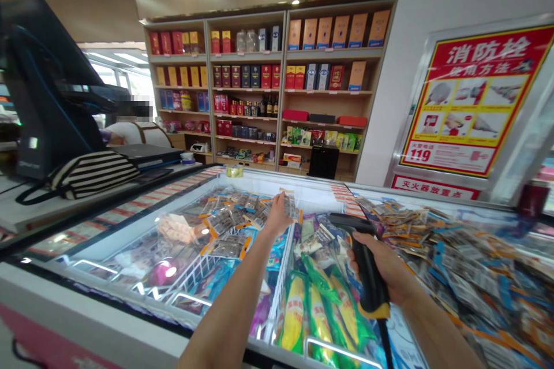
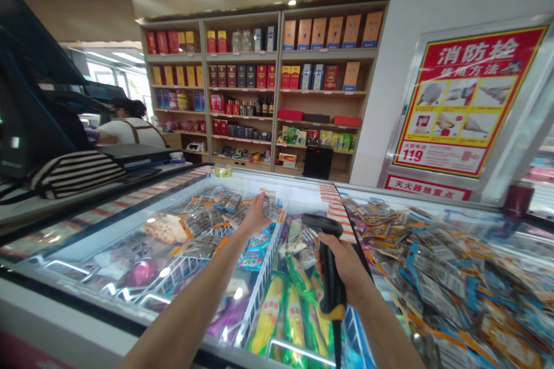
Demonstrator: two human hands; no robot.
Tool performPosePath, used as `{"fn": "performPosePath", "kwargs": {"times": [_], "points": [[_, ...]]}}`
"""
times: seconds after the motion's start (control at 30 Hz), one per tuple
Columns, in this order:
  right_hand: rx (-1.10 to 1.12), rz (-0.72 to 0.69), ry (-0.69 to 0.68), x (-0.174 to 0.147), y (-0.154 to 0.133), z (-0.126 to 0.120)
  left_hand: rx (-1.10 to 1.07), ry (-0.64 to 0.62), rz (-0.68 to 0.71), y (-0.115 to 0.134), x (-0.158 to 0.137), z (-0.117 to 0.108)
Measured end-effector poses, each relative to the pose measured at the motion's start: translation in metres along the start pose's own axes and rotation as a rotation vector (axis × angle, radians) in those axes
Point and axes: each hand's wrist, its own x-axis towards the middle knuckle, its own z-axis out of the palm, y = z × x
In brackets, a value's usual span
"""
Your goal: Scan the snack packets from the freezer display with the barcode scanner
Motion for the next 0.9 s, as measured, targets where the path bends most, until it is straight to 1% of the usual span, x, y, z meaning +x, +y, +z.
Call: {"fn": "performPosePath", "kwargs": {"times": [0.13, 0.2, 0.23, 0.3, 0.33, 0.37, 0.43, 0.5, 0.57, 0.63, 0.7, 0.77, 0.83, 0.9], "points": [[0.040, 0.010, 0.005, -0.001, -0.003, 0.001, 0.265, 0.034, -0.108, -0.020, -0.002, -0.027], [0.043, 0.008, 0.012, -0.002, -0.004, 0.003, 0.390, 0.047, -0.146, -0.022, -0.004, -0.036], [0.042, 0.009, 0.018, -0.003, -0.005, 0.004, 0.443, 0.058, -0.147, -0.020, -0.005, -0.037], [0.041, 0.011, 0.033, -0.004, -0.006, 0.005, 0.526, 0.074, -0.107, -0.012, -0.009, -0.030], [0.043, 0.014, 0.038, -0.005, -0.006, 0.005, 0.557, 0.065, -0.062, -0.007, -0.010, -0.023], [0.045, 0.019, 0.041, -0.005, -0.006, 0.005, 0.580, 0.029, 0.012, -0.003, -0.012, -0.014], [0.044, 0.024, 0.041, -0.004, -0.005, 0.003, 0.611, -0.094, 0.178, 0.003, -0.012, 0.004], [0.047, 0.044, 0.036, -0.002, -0.001, -0.002, 0.650, -0.174, 0.227, 0.001, -0.009, 0.016], [0.056, 0.077, 0.041, 0.002, 0.004, -0.008, 0.684, -0.210, 0.244, -0.008, -0.002, 0.017], [0.058, 0.099, 0.055, 0.007, 0.009, -0.014, 0.704, -0.242, 0.259, -0.020, 0.008, 0.006], [0.044, 0.112, 0.068, 0.012, 0.013, -0.019, 0.709, -0.267, 0.238, -0.028, 0.018, -0.010], [0.051, 0.118, 0.073, 0.014, 0.014, -0.021, 0.684, -0.234, 0.199, -0.029, 0.024, -0.023], [0.085, 0.121, 0.093, 0.013, 0.009, -0.017, 0.591, -0.147, 0.164, -0.018, 0.023, -0.029], [0.125, 0.110, 0.129, 0.010, 0.000, -0.008, 0.397, -0.085, 0.114, 0.004, 0.011, -0.025]]}}
